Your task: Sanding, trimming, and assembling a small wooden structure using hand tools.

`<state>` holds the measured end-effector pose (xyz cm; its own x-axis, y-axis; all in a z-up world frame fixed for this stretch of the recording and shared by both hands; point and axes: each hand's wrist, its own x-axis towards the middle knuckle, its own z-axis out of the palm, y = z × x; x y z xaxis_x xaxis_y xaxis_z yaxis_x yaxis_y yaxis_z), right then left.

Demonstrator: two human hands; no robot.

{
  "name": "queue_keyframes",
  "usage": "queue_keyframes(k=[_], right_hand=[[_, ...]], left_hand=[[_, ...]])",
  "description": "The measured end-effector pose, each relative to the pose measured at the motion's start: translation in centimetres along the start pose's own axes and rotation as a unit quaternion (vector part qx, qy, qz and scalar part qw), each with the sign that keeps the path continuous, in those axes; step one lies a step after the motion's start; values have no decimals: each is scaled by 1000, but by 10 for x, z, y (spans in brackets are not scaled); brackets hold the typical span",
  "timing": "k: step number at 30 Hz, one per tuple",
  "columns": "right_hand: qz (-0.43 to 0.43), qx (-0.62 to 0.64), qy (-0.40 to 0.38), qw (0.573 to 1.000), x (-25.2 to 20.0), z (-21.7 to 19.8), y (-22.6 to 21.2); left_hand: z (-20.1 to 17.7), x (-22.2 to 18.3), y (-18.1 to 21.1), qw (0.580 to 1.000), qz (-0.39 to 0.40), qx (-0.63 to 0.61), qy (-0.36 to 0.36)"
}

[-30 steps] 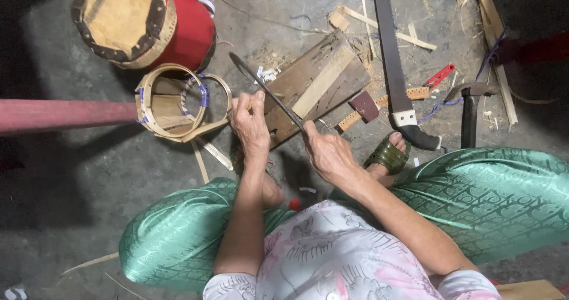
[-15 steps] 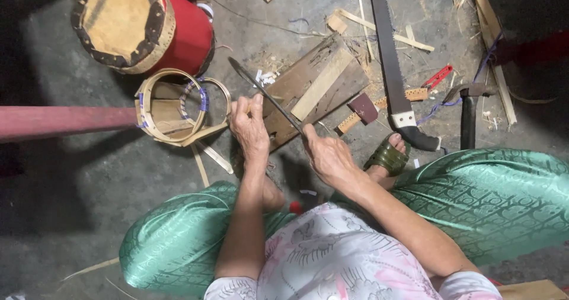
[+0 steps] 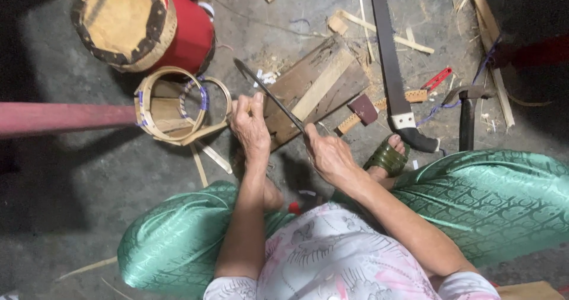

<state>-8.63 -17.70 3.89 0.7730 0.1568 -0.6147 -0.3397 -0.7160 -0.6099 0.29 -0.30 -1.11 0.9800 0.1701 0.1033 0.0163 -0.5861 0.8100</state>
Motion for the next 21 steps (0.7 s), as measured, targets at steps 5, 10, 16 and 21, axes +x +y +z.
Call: queue_keyframes(k=[5,10,16,21], right_hand=[[12,-9,-8,1000,21,23,26],[27,-2,-29,999,-1,-1,-9],[37,-30,-24,999,13,4,4],[12,-34,-6,999,24,48,32]], left_hand=[[-1,0,0,1000,-1,9,1],[-5,-3,16,999,-38,13,4],[-31,-11,41,989,-93,65,-98],[-18,-11,-20,993,-49,72,-79]])
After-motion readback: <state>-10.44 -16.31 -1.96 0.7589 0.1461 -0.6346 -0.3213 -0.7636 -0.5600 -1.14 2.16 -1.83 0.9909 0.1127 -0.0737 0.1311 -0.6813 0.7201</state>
